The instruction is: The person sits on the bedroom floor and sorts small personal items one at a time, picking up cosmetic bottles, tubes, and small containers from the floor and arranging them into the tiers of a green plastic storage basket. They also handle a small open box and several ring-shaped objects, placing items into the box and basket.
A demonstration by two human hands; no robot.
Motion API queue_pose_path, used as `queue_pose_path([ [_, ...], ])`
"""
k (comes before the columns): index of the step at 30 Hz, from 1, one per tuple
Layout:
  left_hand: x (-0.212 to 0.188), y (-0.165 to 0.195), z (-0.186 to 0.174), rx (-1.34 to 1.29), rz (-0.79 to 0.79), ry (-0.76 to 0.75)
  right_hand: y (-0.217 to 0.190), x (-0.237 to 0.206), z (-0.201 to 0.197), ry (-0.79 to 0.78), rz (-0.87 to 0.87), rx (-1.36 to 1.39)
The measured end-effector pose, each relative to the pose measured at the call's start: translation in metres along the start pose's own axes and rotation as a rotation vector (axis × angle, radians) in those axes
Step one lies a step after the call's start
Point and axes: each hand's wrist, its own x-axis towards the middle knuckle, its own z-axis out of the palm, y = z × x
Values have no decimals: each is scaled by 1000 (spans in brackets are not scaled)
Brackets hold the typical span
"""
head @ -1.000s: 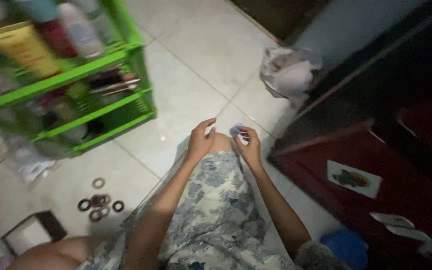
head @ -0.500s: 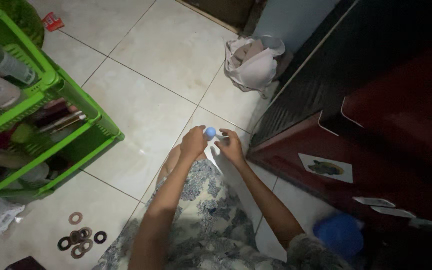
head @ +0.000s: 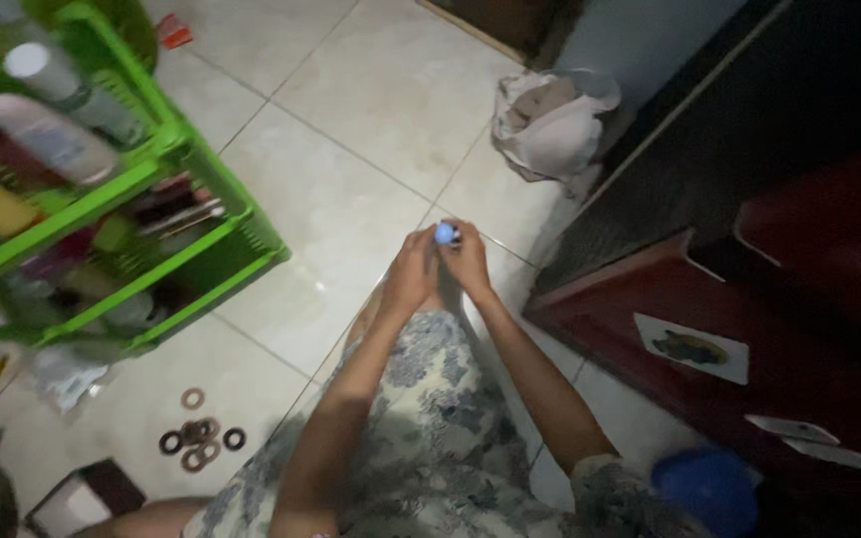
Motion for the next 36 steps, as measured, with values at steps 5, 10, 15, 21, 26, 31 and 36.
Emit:
queue_pose_path([
  [5, -34, -3, -57, -150, -80, 187, -50, -2, 33, -159, -102, 66],
  [10, -78, -23, -123, -3, -149, 445, -97, -40, 100, -359, -201, 153],
  [15, -135, -54, -175, 48, -234, 595, -127, -81, 172, -497, -242, 175],
  [21, -176, -79, -224, 151, -250, 676, -162, -111, 226, -583, -285, 138],
  [26, -185, -96, -246, 94, -327, 719, -182, -115, 253, -635, -346, 122],
  [31, -185, -116, -268, -11, -329, 587, -178, -94, 273, -667, -379, 117],
  [36, -205, -137, -287, -81, -533, 467, -164, -67, 300, -533, -436, 4],
])
